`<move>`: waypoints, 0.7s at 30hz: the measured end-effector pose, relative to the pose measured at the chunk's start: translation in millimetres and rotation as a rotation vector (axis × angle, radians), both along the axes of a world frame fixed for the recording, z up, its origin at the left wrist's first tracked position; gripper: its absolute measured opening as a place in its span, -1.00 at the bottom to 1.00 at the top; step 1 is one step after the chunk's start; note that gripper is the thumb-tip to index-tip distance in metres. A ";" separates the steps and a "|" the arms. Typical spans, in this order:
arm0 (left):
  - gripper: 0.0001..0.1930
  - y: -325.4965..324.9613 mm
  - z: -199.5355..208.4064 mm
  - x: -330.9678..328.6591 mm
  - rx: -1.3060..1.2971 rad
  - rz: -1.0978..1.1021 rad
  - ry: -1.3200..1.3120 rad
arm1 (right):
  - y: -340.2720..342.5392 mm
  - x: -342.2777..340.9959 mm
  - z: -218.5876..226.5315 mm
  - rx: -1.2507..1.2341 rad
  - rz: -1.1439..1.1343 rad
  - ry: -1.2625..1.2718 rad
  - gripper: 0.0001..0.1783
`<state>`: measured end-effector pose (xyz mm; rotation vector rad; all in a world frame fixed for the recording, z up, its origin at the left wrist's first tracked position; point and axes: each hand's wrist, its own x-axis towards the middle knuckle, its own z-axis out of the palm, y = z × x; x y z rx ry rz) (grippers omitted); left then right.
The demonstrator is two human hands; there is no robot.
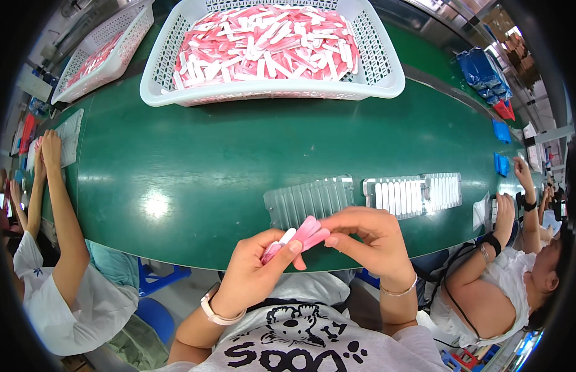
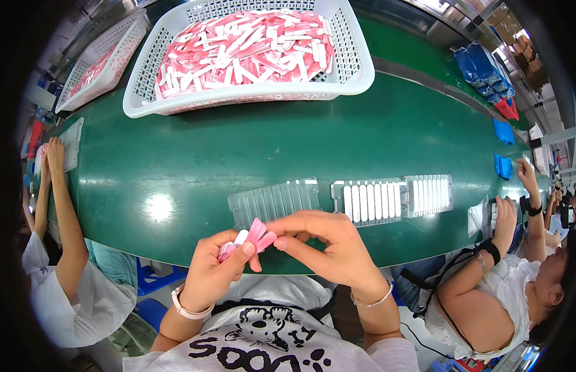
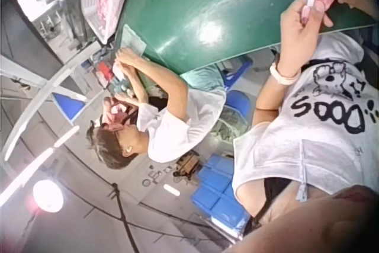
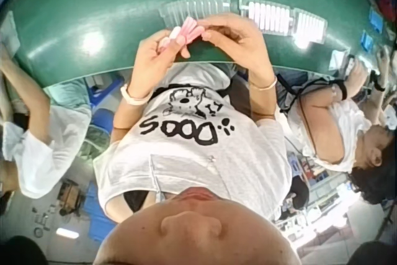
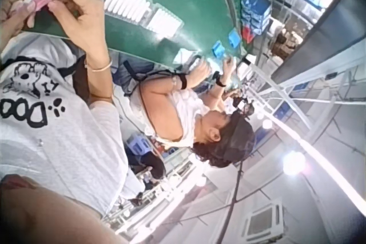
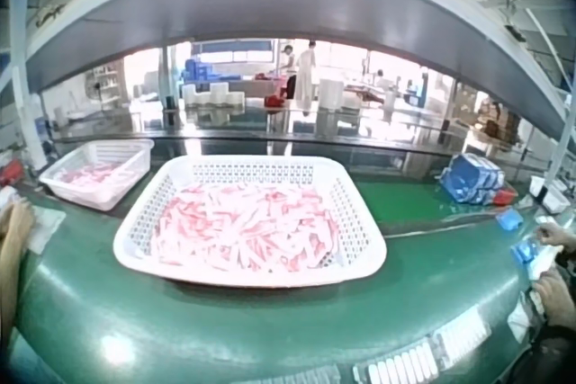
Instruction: The person sorts and packs plastic strips into clear plastic trays by hand, placing the strips one by one into slots on each tray.
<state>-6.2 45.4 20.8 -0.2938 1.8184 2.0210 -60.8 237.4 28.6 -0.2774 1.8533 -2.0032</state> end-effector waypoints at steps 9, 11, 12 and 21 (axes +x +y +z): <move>-0.76 1.3 2.1 -0.1 0.077 0.018 -0.088 | -1.6 2.0 -4.0 0.076 0.053 0.363 -0.81; -0.76 -1.6 1.2 0.6 0.078 -0.002 -0.094 | -5.4 4.2 -1.8 0.062 0.039 0.162 -0.82; -0.76 -2.1 1.4 0.8 0.077 -0.001 -0.094 | -5.7 3.8 -2.3 0.061 0.040 0.163 -0.82; -0.79 -2.6 3.5 1.9 0.178 0.034 -0.111 | 24.8 -39.2 10.7 0.364 0.028 0.408 -0.94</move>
